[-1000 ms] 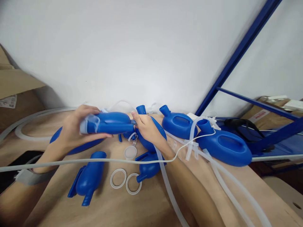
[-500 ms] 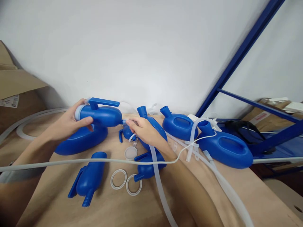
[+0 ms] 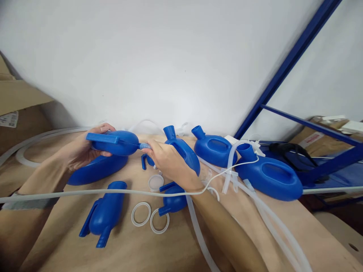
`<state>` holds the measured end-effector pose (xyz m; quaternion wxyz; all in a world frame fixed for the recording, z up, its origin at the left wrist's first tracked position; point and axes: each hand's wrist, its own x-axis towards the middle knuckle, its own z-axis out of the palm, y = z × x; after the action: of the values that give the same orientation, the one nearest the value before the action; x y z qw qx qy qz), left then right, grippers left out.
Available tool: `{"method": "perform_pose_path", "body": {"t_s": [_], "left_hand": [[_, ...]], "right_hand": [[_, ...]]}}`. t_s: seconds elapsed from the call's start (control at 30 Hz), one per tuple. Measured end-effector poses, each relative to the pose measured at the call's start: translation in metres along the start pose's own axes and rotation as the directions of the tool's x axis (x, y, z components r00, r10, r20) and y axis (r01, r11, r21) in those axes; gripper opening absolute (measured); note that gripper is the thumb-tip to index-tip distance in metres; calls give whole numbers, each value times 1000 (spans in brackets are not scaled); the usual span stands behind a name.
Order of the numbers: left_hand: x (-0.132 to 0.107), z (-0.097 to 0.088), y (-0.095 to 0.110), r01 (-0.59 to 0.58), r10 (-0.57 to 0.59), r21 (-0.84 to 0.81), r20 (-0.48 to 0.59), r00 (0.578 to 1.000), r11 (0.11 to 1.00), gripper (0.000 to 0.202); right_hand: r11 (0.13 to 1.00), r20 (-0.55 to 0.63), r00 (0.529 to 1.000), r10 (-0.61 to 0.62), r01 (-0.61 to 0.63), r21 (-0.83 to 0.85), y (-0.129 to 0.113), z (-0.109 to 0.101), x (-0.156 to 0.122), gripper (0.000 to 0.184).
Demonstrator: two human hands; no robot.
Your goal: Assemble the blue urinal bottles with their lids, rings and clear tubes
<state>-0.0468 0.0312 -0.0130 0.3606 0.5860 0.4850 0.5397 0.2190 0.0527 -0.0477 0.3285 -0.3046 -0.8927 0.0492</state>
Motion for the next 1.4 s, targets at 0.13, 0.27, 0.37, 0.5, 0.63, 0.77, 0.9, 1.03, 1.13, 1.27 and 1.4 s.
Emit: {"method": "perform_pose_path", "body": {"t_s": [0.13, 0.27, 0.37, 0.5, 0.63, 0.77, 0.9, 1.03, 1.13, 1.27, 1.4], "left_hand": [[-4, 1, 4, 129, -124, -140, 48, 991, 982, 28], [-11, -1, 8, -68, 62, -67, -88, 994, 995, 28], [-15, -8, 11, -264, 267, 99, -20, 963, 959, 27], [-18, -16, 13, -520, 506, 139, 124, 854, 843, 26], [-19, -16, 14, -609, 587, 121, 175, 790, 784, 29], [-20, -12, 18, -591, 578, 95, 137, 805, 801, 32], [-23, -9, 25, -436, 434, 33, 42, 900, 900, 27], [-28, -4, 33, -193, 200, 88, -81, 976, 977, 27], [-32, 3, 41, -55, 63, 62, -133, 989, 997, 25], [-35, 12, 51, 100, -101, -15, -175, 979, 995, 27], [-35, 18, 55, 194, -206, -76, -198, 958, 978, 26]], "right_hand": [[1000, -54, 998, -6, 7, 5, 2, 2, -1, 36], [1000, -67, 998, -5, 6, 5, 4, 3, -3, 36], [999, -47, 998, -34, 35, 38, 5, 6, -5, 34], [989, -40, 999, -22, 28, 148, 3, 8, -6, 31], [975, -53, 998, -25, 36, 220, -3, 3, -6, 27], [992, -123, 989, -81, 93, 91, -8, -6, -6, 28], [984, -165, 975, -151, 132, -120, -13, -13, -8, 39], [951, -170, 964, -203, 153, -267, -15, -13, -10, 48], [926, -177, 952, -251, 184, -329, -17, -8, -11, 49], [902, -157, 944, -288, 213, -376, -20, -2, -11, 49], [886, -150, 935, -320, 240, -397, -21, 0, -12, 45]]}}
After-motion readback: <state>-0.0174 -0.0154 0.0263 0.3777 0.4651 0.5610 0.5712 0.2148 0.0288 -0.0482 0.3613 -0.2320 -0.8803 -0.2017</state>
